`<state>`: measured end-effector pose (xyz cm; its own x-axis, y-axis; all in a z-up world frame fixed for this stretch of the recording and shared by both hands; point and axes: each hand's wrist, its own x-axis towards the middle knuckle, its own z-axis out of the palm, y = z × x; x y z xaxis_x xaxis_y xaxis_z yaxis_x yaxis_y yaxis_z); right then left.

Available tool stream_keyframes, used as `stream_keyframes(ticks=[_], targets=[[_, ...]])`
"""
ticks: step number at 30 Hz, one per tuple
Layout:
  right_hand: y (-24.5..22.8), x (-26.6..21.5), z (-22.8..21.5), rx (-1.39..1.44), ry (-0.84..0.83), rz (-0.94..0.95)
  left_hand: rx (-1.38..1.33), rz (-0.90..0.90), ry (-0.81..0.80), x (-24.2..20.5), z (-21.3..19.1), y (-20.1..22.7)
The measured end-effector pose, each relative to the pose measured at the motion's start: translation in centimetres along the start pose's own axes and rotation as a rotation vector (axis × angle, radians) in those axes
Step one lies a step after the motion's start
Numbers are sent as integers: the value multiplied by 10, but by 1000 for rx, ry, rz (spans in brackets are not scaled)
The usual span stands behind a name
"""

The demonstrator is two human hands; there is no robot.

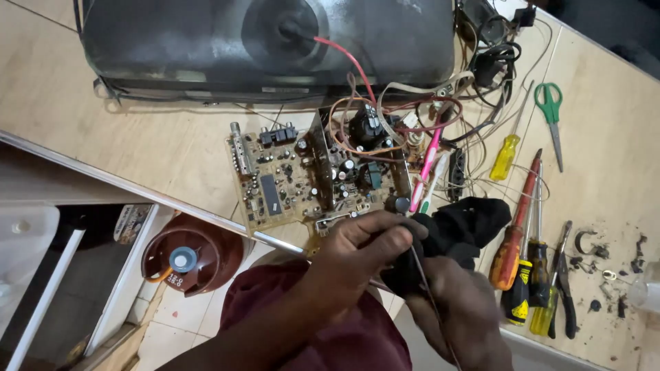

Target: Repairing an electronic circuit board from a CRT television by unscrewing components and manipulating wires.

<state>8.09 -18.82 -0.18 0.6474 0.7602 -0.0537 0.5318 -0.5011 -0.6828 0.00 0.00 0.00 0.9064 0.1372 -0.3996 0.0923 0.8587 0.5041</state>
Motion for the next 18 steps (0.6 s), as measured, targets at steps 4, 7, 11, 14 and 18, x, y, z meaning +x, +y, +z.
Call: stream_keyframes(ticks=[4,7,11,14,18], targets=[[-31,16,-9,-5,56,-74,138,207,74,2,1,4],[-29,16,-18,-41,30,-215,195,314,146,2,3,6],[-36,13,-28,201,-100,-118,239,339,152,0,2,7],[-27,4,-14,505,25,164,191,349,122,-1,5,15],[-37,7,-14,264,-11,-92,108,310,141,3,2,4]])
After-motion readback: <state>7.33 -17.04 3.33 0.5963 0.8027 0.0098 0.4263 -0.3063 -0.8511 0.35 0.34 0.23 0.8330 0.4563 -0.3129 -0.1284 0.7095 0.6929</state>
